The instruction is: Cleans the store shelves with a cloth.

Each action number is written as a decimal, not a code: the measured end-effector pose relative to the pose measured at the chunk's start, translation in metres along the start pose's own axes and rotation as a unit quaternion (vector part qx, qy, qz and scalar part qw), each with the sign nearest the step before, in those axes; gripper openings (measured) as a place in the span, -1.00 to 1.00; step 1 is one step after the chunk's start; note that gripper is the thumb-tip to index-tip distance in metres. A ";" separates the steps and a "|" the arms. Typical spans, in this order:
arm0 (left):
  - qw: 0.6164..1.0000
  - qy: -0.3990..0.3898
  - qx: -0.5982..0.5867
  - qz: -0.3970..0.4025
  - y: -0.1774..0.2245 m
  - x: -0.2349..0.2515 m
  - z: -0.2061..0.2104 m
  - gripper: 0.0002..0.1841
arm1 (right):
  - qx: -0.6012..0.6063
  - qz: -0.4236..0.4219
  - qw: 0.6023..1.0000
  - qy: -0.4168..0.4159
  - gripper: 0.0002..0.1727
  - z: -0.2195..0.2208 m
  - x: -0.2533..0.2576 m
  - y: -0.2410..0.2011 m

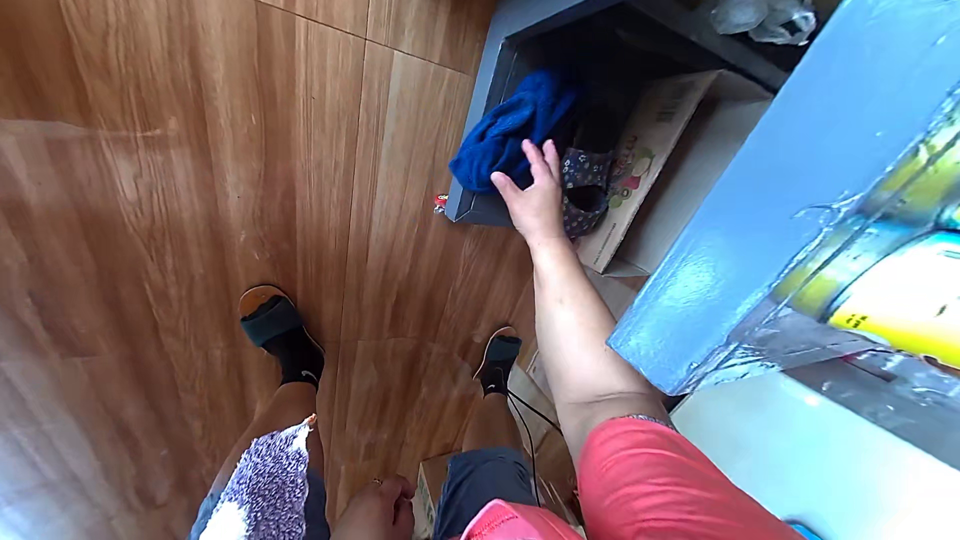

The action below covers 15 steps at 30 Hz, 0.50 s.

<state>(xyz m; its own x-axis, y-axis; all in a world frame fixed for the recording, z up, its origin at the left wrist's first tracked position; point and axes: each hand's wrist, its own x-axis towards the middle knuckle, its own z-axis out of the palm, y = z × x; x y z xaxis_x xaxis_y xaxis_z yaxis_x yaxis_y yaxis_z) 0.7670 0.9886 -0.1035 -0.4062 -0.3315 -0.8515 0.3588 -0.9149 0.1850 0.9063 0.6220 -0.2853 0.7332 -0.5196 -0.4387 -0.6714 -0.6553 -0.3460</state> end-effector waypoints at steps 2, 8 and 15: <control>1.000 -0.001 0.001 0.000 0.001 0.000 0.002 -0.64 | -0.031 0.034 0.997 0.069 -0.14 -0.008 -0.019 0.018; 0.999 -0.033 0.019 -0.007 0.000 0.011 0.014 -0.63 | -0.126 0.207 0.967 0.075 0.28 0.008 -0.012 0.091; 0.998 -0.041 0.030 -0.023 -0.001 0.017 0.026 -0.63 | -0.101 0.183 0.974 0.083 -0.18 0.001 -0.047 0.083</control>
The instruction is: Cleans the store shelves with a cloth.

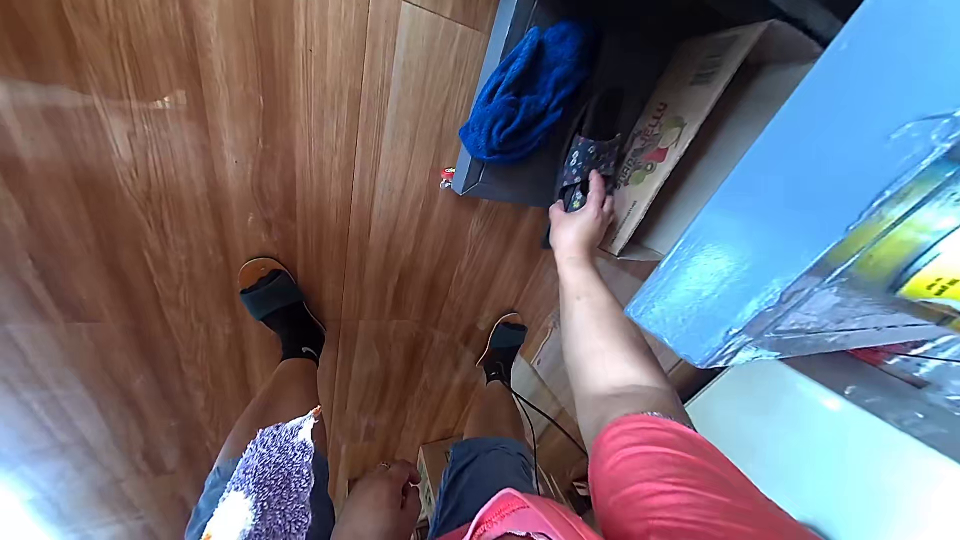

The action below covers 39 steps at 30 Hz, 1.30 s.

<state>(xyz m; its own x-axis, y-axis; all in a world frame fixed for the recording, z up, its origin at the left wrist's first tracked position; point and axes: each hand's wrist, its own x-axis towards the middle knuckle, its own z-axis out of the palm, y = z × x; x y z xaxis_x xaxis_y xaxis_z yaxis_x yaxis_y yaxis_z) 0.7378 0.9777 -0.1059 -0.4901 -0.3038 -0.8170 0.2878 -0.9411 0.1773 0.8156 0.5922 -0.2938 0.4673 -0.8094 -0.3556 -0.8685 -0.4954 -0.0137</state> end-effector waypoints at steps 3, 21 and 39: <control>1.000 -0.008 0.001 -0.003 0.002 0.001 0.001 -0.63 | -0.036 -0.119 0.990 -0.071 -0.24 0.009 -0.073 0.030; 0.996 0.068 -0.036 0.035 0.000 -0.012 -0.008 -0.64 | 0.065 -0.191 0.979 0.020 -0.13 0.051 -0.020 -0.101; 0.988 0.138 -0.063 0.031 0.046 -0.013 -0.003 -0.70 | -0.024 -0.118 0.992 0.043 -0.26 0.029 0.110 -0.036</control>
<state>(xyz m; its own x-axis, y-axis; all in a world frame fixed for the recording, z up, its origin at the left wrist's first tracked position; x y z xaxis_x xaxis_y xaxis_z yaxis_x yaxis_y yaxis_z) 0.7599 0.9385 -0.0892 -0.2298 -0.2917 -0.9285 0.4181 -0.8911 0.1765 0.8929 0.5303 -0.3598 0.6701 -0.6928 -0.2665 -0.7262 -0.6862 -0.0422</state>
